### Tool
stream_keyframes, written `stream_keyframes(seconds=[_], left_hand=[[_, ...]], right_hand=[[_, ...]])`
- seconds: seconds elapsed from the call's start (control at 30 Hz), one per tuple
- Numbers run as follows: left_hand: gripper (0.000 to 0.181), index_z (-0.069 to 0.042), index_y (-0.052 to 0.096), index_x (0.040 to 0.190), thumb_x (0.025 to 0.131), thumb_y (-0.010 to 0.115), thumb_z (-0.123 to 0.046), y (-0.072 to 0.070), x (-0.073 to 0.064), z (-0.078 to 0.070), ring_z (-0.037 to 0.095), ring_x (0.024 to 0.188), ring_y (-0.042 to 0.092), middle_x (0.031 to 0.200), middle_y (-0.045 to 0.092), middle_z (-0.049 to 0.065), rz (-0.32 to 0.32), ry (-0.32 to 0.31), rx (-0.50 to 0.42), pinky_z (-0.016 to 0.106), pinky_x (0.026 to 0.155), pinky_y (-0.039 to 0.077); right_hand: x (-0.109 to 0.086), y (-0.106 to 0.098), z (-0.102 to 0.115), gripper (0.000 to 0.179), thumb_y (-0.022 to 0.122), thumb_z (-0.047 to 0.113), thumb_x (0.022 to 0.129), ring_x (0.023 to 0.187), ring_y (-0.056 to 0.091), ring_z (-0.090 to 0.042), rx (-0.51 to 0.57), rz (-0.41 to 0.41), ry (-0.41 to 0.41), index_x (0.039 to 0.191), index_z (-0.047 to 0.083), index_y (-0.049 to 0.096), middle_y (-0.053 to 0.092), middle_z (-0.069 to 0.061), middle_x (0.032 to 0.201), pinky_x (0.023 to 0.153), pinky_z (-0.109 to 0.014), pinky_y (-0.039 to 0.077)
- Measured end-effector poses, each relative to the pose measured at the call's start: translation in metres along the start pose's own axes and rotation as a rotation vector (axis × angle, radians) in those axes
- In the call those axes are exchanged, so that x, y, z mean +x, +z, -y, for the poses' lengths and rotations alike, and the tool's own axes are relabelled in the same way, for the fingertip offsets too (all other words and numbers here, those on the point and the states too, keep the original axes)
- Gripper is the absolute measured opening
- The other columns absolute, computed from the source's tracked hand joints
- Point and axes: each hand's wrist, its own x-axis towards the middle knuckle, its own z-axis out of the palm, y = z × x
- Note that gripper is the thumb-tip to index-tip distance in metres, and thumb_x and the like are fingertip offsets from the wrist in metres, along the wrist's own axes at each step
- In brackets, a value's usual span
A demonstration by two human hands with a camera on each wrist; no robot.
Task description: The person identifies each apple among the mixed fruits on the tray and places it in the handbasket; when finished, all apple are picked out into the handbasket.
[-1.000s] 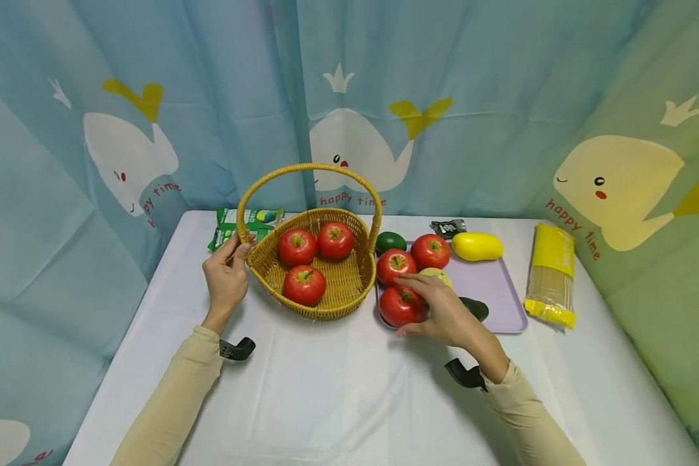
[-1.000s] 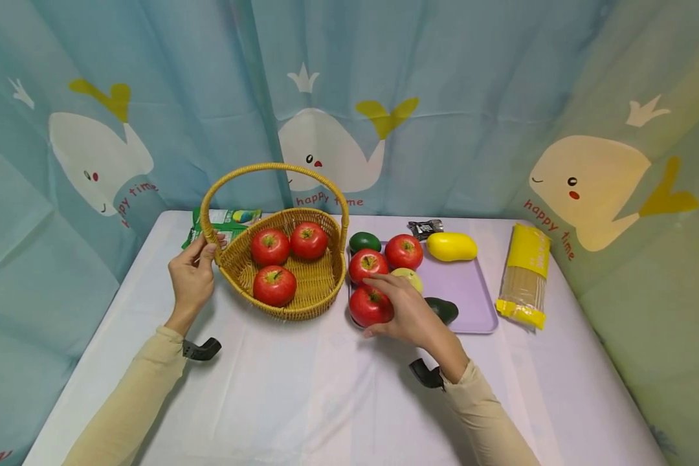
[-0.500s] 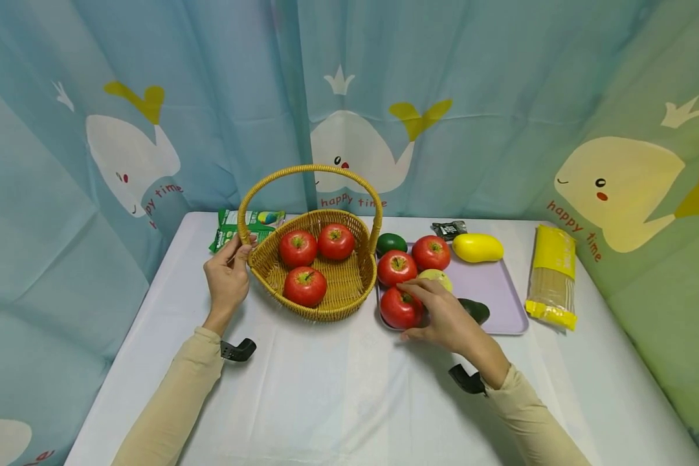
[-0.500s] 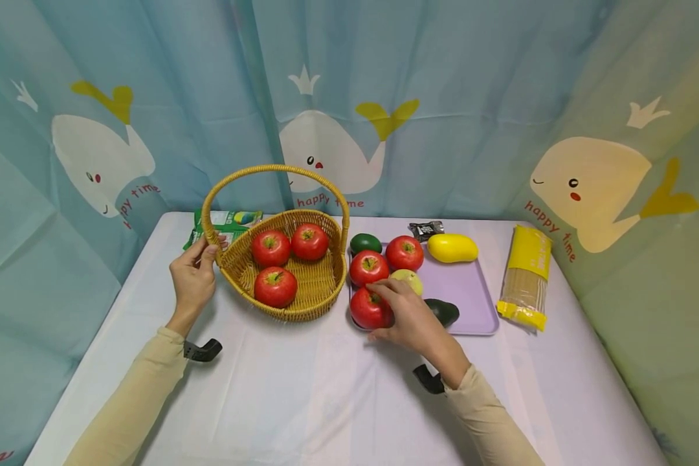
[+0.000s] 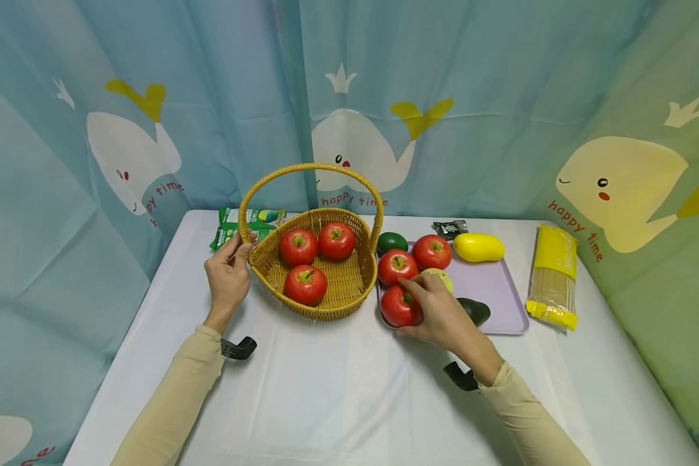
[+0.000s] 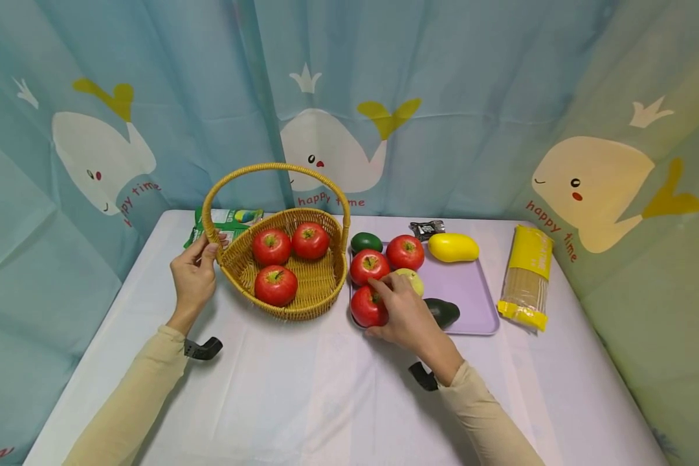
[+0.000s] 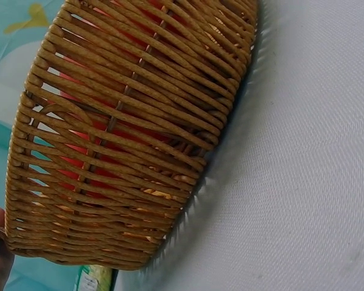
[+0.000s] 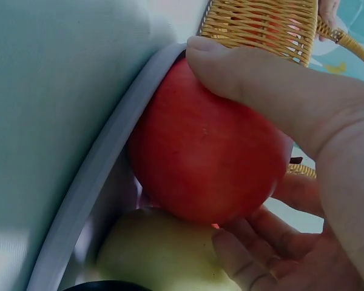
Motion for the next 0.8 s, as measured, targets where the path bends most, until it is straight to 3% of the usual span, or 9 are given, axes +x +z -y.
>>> stream_keyframes(seconds=[0.17,0.33,0.4,0.6,0.8], left_hand=[[0.034,0.006,0.067,0.137,0.103,0.064,0.004,0.0,0.001,0.001,0.032,0.109,0.076,0.121,0.074,0.03,-0.002,0.002,-0.022,0.018,0.096,0.06],[0.034,0.008,0.067,0.137,0.103,0.063,0.006,0.001,0.002,0.003,0.016,0.108,0.076,0.12,0.074,0.032,0.009,0.011,-0.017,0.017,0.096,0.06],[0.034,0.007,0.067,0.137,0.103,0.063,0.005,0.001,0.002,0.002,0.019,0.108,0.077,0.12,0.074,0.032,0.01,0.013,-0.015,0.017,0.096,0.06],[0.034,0.006,0.066,0.138,0.105,0.063,0.001,0.001,0.001,0.001,0.047,0.11,0.071,0.121,0.074,0.031,0.002,0.011,-0.033,0.019,0.098,0.06],[0.034,0.006,0.066,0.139,0.105,0.062,0.001,0.0,0.001,0.0,0.048,0.111,0.07,0.122,0.074,0.03,0.006,0.007,-0.025,0.019,0.098,0.06]], right_hand=[[0.003,0.002,0.002,0.087,0.109,0.024,0.055,0.118,0.055,-0.037,0.007,-0.024,0.001,0.128,0.0,0.069,0.06,-0.019,0.121,0.098,-0.054,0.06],[0.004,0.002,0.002,0.085,0.108,0.018,0.052,0.118,0.056,-0.035,0.042,-0.041,-0.019,0.126,0.004,0.068,0.065,-0.016,0.123,0.1,-0.056,0.06],[0.004,0.001,0.002,0.086,0.108,0.017,0.051,0.118,0.057,-0.034,0.068,-0.055,-0.034,0.125,0.004,0.067,0.068,-0.014,0.124,0.1,-0.055,0.06],[0.002,-0.007,-0.002,0.086,0.108,0.018,0.051,0.118,0.058,-0.03,0.167,-0.085,-0.078,0.125,0.009,0.067,0.07,-0.01,0.125,0.099,-0.056,0.058],[0.002,-0.014,-0.006,0.085,0.107,0.022,0.053,0.117,0.063,-0.025,0.26,-0.088,-0.126,0.127,0.014,0.067,0.069,-0.003,0.125,0.097,-0.055,0.06]])
